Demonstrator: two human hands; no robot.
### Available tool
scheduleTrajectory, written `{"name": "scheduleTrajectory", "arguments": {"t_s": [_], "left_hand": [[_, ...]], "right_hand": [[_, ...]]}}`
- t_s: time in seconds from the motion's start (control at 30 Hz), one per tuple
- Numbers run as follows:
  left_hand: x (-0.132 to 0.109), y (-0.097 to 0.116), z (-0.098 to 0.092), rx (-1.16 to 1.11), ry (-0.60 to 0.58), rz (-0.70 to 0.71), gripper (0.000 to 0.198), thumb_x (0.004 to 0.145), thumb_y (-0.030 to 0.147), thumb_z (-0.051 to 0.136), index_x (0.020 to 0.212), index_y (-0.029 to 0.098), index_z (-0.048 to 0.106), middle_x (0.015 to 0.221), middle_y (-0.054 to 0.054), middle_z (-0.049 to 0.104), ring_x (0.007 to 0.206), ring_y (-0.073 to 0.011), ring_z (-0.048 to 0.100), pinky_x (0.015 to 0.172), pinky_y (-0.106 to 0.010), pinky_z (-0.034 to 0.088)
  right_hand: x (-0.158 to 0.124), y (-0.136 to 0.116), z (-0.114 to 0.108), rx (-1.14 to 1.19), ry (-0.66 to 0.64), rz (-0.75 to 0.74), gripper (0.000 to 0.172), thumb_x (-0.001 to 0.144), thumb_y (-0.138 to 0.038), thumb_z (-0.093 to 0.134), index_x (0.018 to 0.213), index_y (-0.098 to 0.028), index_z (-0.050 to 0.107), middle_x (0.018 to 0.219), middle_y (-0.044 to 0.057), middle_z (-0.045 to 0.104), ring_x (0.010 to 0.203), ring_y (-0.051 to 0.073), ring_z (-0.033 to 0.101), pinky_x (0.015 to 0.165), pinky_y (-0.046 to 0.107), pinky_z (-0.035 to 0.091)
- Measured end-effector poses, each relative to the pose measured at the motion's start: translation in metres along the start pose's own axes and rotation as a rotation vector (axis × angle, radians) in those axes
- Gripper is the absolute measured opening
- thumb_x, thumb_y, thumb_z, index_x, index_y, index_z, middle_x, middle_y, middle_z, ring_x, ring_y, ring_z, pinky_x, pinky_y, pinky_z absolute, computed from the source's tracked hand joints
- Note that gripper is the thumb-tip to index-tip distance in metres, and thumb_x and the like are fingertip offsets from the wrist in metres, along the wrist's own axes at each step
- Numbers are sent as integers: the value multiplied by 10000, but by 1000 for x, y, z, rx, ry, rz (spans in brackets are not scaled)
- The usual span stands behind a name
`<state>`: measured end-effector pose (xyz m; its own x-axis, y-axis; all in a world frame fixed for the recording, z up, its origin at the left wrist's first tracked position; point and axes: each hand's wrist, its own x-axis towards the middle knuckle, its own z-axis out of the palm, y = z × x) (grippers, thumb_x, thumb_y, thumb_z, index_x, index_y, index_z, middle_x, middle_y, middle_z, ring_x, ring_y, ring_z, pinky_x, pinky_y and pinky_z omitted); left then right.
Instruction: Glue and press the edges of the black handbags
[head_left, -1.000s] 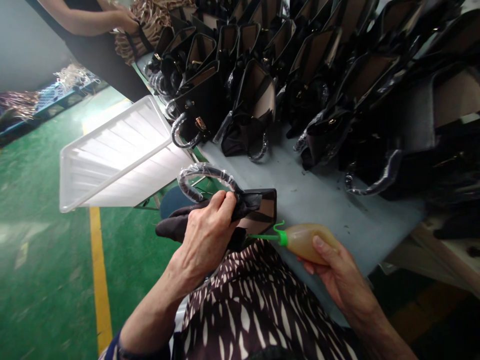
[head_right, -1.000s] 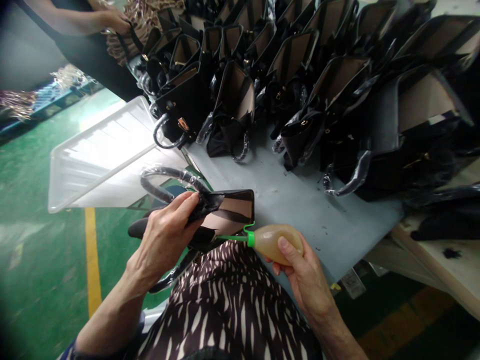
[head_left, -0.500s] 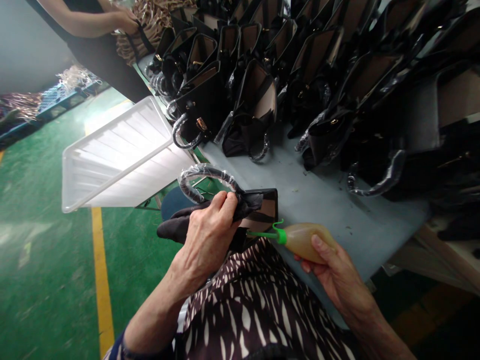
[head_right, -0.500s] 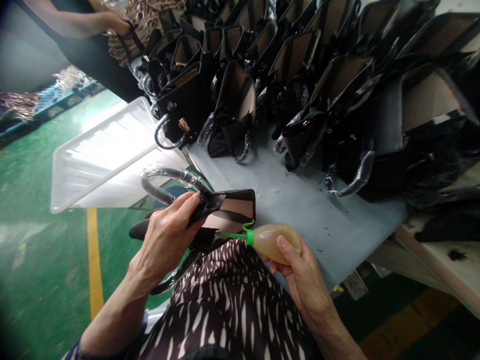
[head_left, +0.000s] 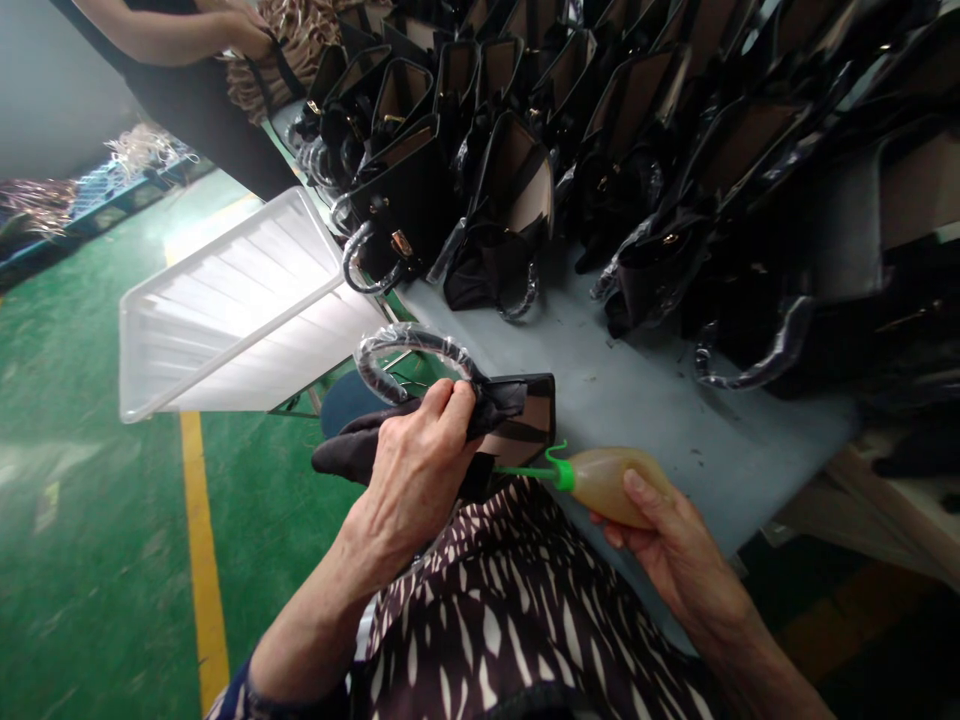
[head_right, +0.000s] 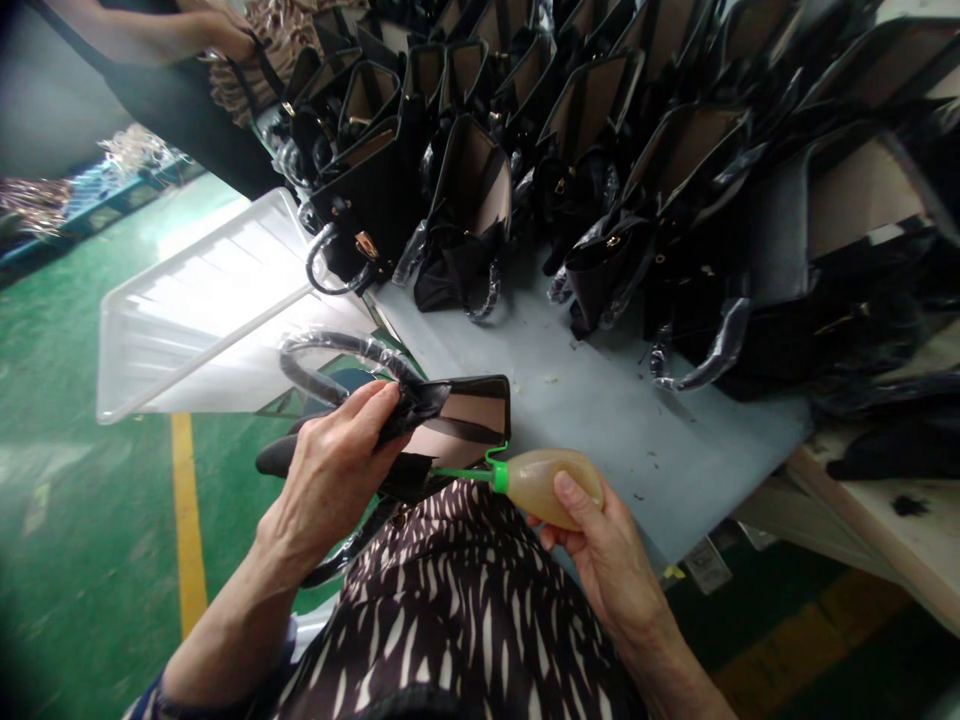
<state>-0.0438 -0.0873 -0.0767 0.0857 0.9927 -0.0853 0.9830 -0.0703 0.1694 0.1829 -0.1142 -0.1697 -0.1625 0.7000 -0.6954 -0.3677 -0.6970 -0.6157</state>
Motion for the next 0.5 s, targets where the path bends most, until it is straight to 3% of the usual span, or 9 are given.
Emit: {"name": "scheduleTrajectory", "arguments": {"t_s": [0.5], "left_hand": [[0,0,2,14,6,8,89,859,186,476,947,176,483,967,-45,603,761,-170,630,585,-255,467]], "right_hand": [[-5,0,2,-26,21,16,326,740,-399,690,956,-163,628,809,58,647,611,136,558,441,205,425]]}}
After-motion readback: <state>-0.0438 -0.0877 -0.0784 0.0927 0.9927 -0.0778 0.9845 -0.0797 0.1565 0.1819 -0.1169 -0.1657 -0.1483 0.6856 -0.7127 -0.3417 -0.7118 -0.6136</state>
